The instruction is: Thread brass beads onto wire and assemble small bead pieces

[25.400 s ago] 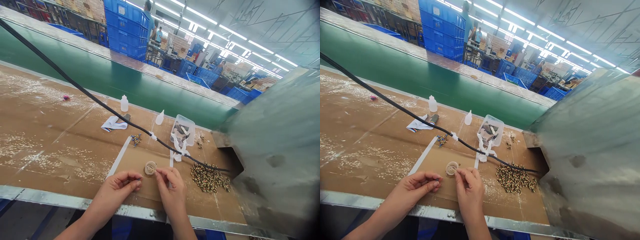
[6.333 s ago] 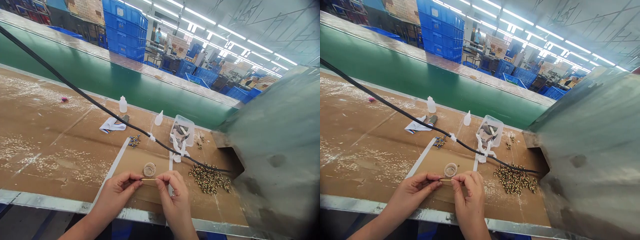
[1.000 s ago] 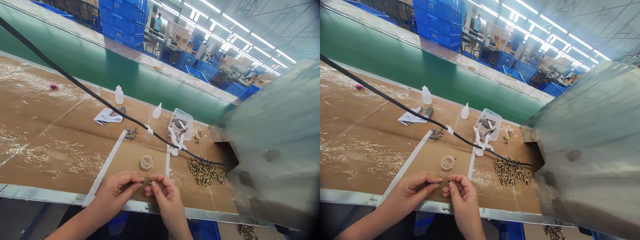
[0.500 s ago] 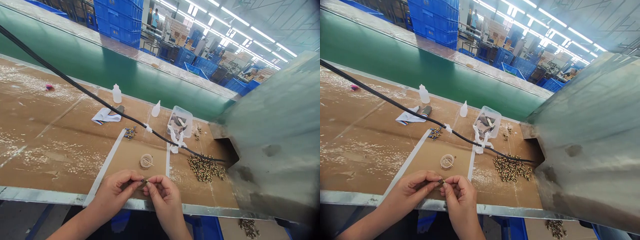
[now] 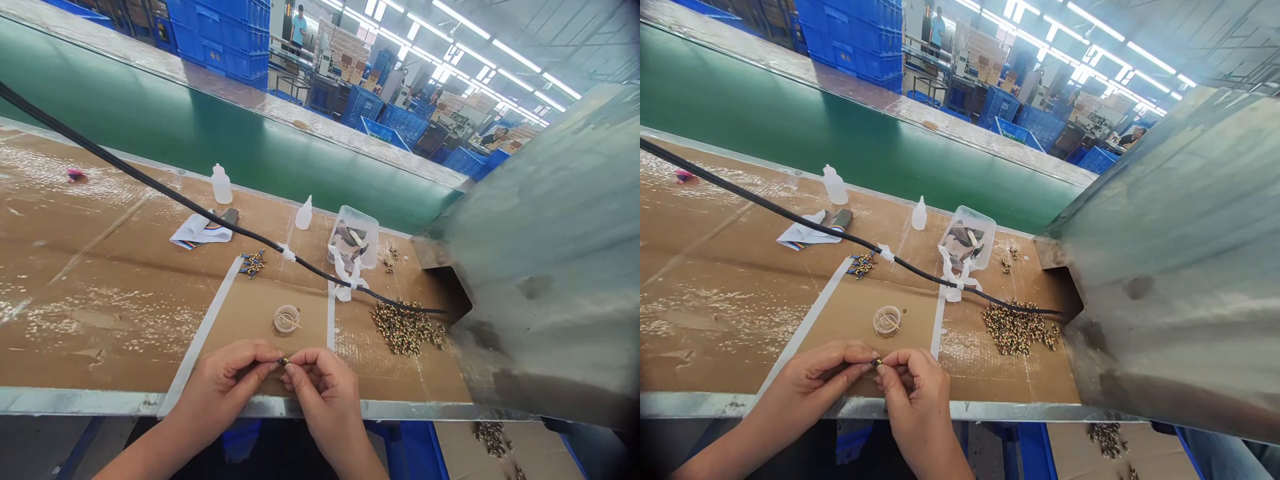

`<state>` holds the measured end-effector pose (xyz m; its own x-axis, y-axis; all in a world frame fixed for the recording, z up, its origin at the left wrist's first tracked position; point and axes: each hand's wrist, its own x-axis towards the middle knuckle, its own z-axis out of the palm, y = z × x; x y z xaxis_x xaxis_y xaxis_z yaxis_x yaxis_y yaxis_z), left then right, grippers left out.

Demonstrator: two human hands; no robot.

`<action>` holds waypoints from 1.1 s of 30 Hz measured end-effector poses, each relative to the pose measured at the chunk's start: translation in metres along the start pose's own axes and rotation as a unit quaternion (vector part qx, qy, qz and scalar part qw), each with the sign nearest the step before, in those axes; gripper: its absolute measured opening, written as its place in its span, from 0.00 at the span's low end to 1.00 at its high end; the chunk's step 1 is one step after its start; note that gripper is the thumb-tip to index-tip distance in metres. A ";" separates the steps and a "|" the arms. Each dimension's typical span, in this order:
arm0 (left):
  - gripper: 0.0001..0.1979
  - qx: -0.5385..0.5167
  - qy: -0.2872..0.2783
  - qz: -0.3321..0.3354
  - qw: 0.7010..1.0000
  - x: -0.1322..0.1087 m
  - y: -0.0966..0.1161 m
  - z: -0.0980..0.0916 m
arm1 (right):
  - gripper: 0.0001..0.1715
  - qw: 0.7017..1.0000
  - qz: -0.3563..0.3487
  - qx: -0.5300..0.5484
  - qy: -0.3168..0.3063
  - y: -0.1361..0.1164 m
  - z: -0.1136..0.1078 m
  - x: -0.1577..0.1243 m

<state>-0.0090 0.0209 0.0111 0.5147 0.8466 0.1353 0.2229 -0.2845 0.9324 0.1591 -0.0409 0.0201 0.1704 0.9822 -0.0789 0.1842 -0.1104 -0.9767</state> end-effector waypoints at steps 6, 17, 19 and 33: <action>0.08 0.023 0.012 0.027 0.999 0.000 -0.002 0.001 | 0.06 1.000 0.005 0.009 -0.003 0.002 -0.001 -0.001; 0.07 0.046 -0.003 0.026 0.999 -0.002 0.000 0.001 | 0.09 0.997 0.043 0.062 0.006 0.004 0.004 -0.003; 0.08 0.048 -0.003 0.035 0.998 -0.002 0.001 0.000 | 0.10 0.997 0.048 0.063 0.006 0.003 0.004 -0.003; 0.08 0.039 -0.060 0.044 0.996 -0.005 -0.005 0.000 | 0.11 0.997 0.059 0.043 -0.024 0.004 -0.006 -0.002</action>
<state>-0.0129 0.0180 0.0058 0.6287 0.7588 0.1700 0.2340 -0.3931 0.8892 0.1652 -0.0438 0.0176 0.1399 0.9695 -0.2015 0.0808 -0.2140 -0.9735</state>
